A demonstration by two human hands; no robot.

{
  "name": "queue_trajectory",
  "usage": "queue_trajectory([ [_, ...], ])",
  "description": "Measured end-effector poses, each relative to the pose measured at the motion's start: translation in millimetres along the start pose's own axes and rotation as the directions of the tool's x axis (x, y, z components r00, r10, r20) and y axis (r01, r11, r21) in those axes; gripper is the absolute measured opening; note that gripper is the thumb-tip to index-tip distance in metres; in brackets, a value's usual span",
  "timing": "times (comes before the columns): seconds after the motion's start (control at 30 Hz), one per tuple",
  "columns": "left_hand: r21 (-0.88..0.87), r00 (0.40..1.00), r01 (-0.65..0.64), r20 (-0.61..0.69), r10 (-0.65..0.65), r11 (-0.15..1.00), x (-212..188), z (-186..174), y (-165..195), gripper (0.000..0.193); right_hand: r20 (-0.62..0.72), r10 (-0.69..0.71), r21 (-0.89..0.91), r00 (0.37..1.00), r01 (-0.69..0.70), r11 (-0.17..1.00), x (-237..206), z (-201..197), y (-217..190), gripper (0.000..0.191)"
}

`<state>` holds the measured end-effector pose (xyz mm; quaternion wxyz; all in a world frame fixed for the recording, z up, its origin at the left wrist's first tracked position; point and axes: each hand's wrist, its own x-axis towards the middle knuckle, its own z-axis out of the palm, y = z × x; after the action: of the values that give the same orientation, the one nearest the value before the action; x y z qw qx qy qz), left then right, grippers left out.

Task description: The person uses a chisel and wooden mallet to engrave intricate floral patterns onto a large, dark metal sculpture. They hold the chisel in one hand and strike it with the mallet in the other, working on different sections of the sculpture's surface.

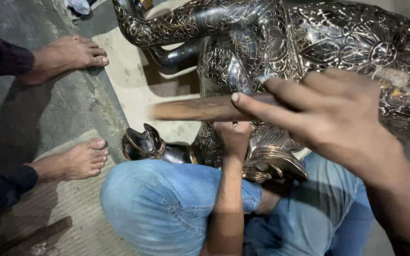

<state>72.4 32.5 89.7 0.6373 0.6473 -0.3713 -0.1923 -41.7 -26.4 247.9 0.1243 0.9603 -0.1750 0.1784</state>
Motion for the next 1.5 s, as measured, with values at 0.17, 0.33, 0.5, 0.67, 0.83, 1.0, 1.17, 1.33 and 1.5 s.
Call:
queue_trajectory([
  [0.17,0.013,0.991,0.128,0.027,-0.129,0.992,1.3,-0.3,2.6,0.018,0.027,-0.050,-0.163,0.998,0.054,0.985,-10.1,4.2,6.6,0.047],
  [0.33,0.069,0.999,-0.048,0.006,0.047,0.996,-2.1,-3.0,-0.4,0.019,-0.107,0.097,0.149,0.990,-0.080,0.986,-18.4,8.5,6.3,0.040],
  [0.5,0.097,0.999,-0.045,0.023,0.043,0.994,-1.7,-4.1,-4.0,0.020,-0.117,0.066,0.066,0.991,-0.058,0.996,2.0,5.6,-0.5,0.034],
  [0.67,0.039,0.998,-0.056,-0.026,0.057,0.998,-7.7,-3.2,-2.4,0.033,0.036,-0.002,-0.015,0.999,0.002,1.000,7.1,-13.8,-4.6,0.044],
  [0.83,0.065,0.996,0.055,0.067,-0.060,0.996,-2.9,-0.1,-9.4,0.020,0.171,-0.052,-0.279,0.984,0.099,0.955,-13.5,-1.1,-4.2,0.063],
  [1.0,0.017,0.975,0.207,0.085,-0.208,0.978,-10.2,0.7,-21.0,0.023,0.062,-0.001,-0.092,0.998,0.006,0.996,-17.7,7.1,0.7,0.050],
  [1.17,0.144,0.998,-0.051,0.032,0.047,0.988,-18.6,-3.0,-21.0,0.016,0.010,0.054,-0.027,0.998,-0.054,0.998,-21.2,-0.3,-0.4,0.037],
  [1.33,0.050,0.998,0.047,0.045,-0.050,0.998,-6.3,-1.0,-15.4,0.020,0.091,-0.047,-0.222,0.995,0.066,0.973,-25.7,0.3,-1.6,0.044],
  [1.5,0.097,0.995,0.074,0.062,-0.081,0.992,-2.2,-0.3,-5.9,0.016,0.050,-0.016,-0.121,0.999,0.022,0.992,-20.2,7.8,-1.1,0.049],
])
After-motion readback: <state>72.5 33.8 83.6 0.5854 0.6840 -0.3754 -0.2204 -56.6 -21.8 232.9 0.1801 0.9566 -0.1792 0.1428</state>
